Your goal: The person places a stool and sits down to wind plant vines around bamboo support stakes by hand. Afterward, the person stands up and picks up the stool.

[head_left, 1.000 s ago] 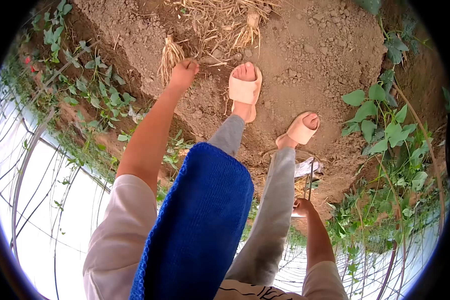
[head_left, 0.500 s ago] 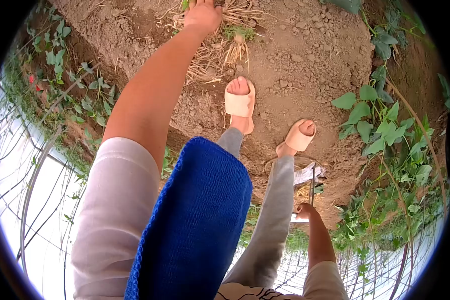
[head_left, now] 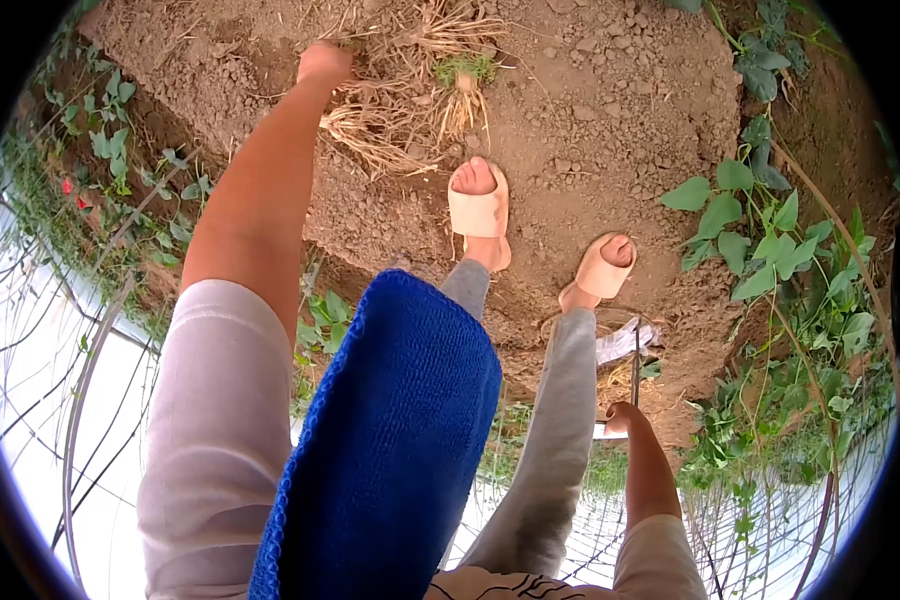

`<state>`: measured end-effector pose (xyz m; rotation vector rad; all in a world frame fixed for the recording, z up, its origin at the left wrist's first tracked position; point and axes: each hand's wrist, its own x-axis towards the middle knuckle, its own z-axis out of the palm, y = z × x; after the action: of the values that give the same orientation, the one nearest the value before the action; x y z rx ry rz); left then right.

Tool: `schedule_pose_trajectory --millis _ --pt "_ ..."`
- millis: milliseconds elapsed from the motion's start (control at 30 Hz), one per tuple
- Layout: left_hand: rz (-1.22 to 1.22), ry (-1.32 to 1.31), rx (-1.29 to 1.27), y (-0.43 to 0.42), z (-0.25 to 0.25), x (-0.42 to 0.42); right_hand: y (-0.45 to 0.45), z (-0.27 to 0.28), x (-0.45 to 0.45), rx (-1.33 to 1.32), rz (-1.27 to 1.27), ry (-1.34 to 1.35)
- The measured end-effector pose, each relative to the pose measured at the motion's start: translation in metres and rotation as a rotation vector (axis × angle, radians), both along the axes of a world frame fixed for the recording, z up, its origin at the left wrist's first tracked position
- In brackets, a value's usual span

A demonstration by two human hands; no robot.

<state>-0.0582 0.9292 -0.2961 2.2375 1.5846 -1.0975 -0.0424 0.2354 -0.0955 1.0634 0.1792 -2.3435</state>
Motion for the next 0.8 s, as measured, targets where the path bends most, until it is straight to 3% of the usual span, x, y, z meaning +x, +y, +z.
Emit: schedule_pose_trajectory --millis 67,133,200,233,300,400,433,500,567,633,800 --pt "0.304 -0.193 -0.186 0.008 0.013 -0.007 -0.008 0.001 -0.004 0.02 -0.007 -0.004" --pt "0.393 -0.322 -0.187 0.002 0.021 -0.009 -0.008 0.002 -0.003 0.046 -0.013 -0.012" --pt "0.721 -0.523 -0.289 0.003 0.021 -0.011 -0.007 0.003 -0.002 0.033 -0.023 -0.045" --pt "0.724 -0.525 -0.287 0.002 0.022 -0.011 -0.008 0.001 -0.002 0.035 -0.02 -0.046" --pt "1.105 -0.707 -0.171 -0.003 0.024 -0.016 -0.01 0.003 -0.004 0.068 0.005 -0.011" --pt "1.214 -0.821 0.053 -0.011 0.038 -0.04 -0.011 0.003 -0.007 0.025 0.049 0.048" --pt "1.071 -0.829 -0.016 -0.022 0.055 -0.043 -0.004 0.004 -0.005 0.027 0.048 0.049" --pt "0.574 -0.578 -0.315 -0.055 0.096 -0.035 0.01 0.01 -0.001 0.041 0.111 0.094" --pt "0.403 -0.588 -0.464 -0.097 0.121 -0.04 0.019 0.016 -0.002 0.067 0.167 0.05" --pt "0.198 -0.493 -0.43 -0.123 0.126 -0.07 0.027 0.023 -0.002 0.111 0.191 0.009" --pt "0.566 -0.329 -0.522 -0.178 0.138 -0.154 0.035 0.036 -0.036 0.179 0.417 -0.066"
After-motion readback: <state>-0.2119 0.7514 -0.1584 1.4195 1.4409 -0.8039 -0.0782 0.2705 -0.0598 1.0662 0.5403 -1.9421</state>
